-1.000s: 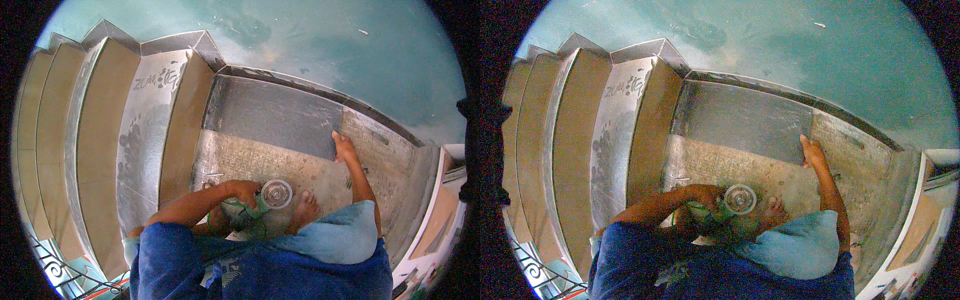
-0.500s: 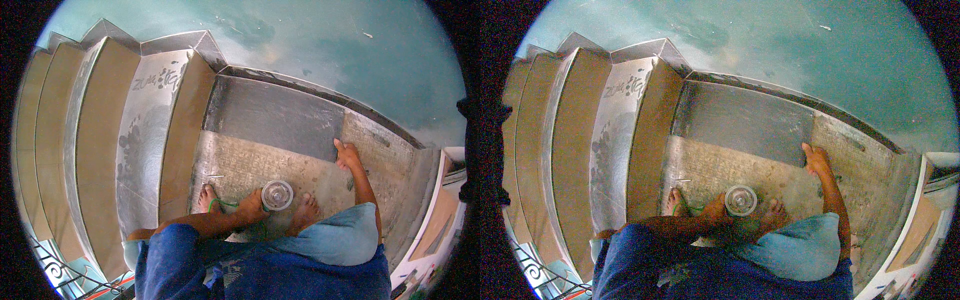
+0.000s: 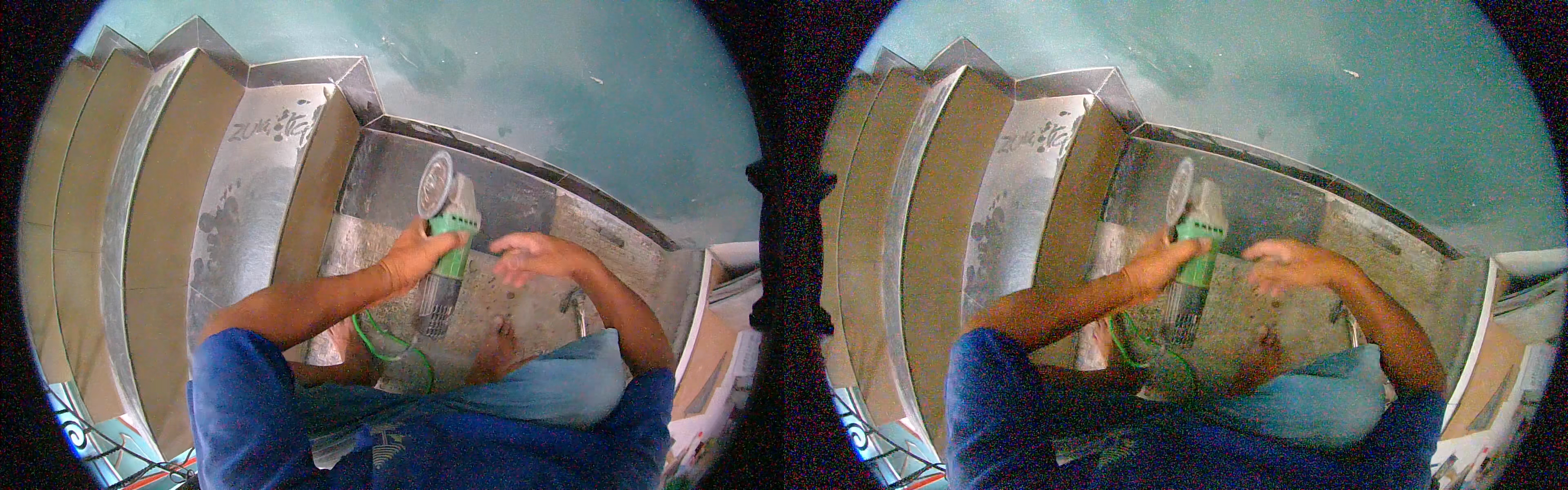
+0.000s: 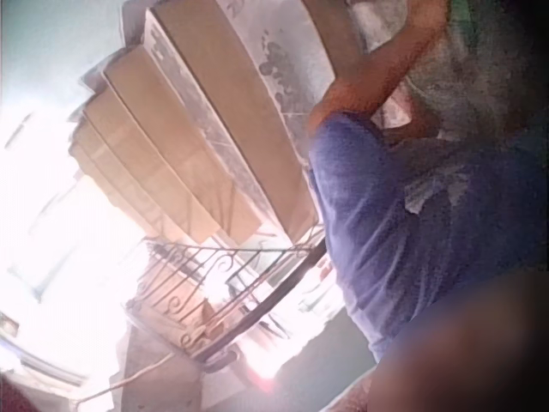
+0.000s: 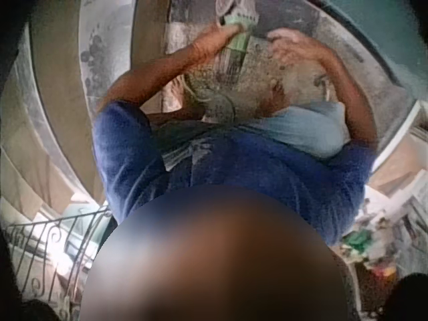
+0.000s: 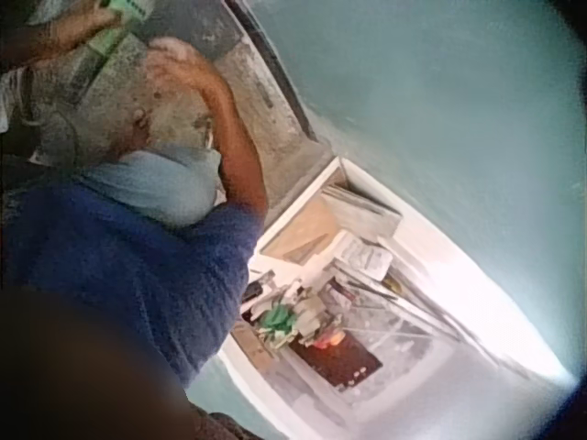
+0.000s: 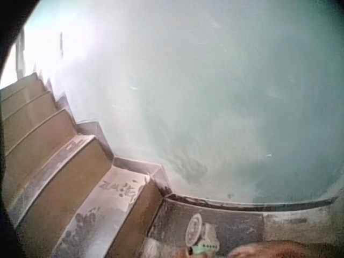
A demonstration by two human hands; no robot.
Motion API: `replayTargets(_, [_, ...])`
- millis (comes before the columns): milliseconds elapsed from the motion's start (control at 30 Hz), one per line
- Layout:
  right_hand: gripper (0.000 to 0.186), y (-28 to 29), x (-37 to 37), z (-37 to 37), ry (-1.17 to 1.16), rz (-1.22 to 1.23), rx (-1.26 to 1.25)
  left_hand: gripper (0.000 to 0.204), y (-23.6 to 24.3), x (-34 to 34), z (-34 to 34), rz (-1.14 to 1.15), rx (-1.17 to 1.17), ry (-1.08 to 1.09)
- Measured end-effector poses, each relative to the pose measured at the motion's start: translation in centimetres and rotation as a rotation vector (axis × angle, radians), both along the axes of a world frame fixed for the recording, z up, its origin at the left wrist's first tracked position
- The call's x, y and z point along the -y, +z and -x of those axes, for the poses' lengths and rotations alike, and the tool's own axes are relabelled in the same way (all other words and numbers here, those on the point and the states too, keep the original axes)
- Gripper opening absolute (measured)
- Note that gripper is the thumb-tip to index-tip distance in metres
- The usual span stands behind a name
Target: The person positions a rectangular tile on a curved stair tread, uses a green angle grinder to cut the tile, and repeatedly checks the fit by hand. The person also briefly handles a black cloth and a hammer during the process.
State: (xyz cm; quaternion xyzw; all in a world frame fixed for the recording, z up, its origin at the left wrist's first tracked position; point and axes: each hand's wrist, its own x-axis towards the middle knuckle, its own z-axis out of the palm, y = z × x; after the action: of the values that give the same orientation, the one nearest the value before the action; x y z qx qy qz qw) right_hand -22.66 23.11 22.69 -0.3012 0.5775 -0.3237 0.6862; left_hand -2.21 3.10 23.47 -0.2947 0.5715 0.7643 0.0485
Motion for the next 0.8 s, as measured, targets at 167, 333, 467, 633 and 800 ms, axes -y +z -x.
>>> replayTargets(167, [0.057,3.0,7.0,-6.4,-0.259,0.114,0.286,0.046,4.0,2.8,0.6,-0.033,-0.079,0.062])
replayTargets(333, [0.045,0.9,12.7,-12.5,-0.763,0.355,0.533,0.042,2.8,6.2,1.1,-0.002,-0.194,0.118])
replayTargets(467, [0.044,-2.0,15.6,-14.5,-1.0,0.36,0.545,0.055,1.0,9.6,1.1,0.142,-0.035,-0.035])
replayTargets(633, [0.052,-3.8,14.8,-14.3,-1.134,0.252,0.719,0.052,2.2,11.9,-3.0,0.497,-0.165,-0.214])
replayTargets(800, [0.051,-4.4,13.7,-13.3,-1.239,0.206,0.728,0.055,4.3,9.7,-6.3,0.825,-0.609,-0.605])
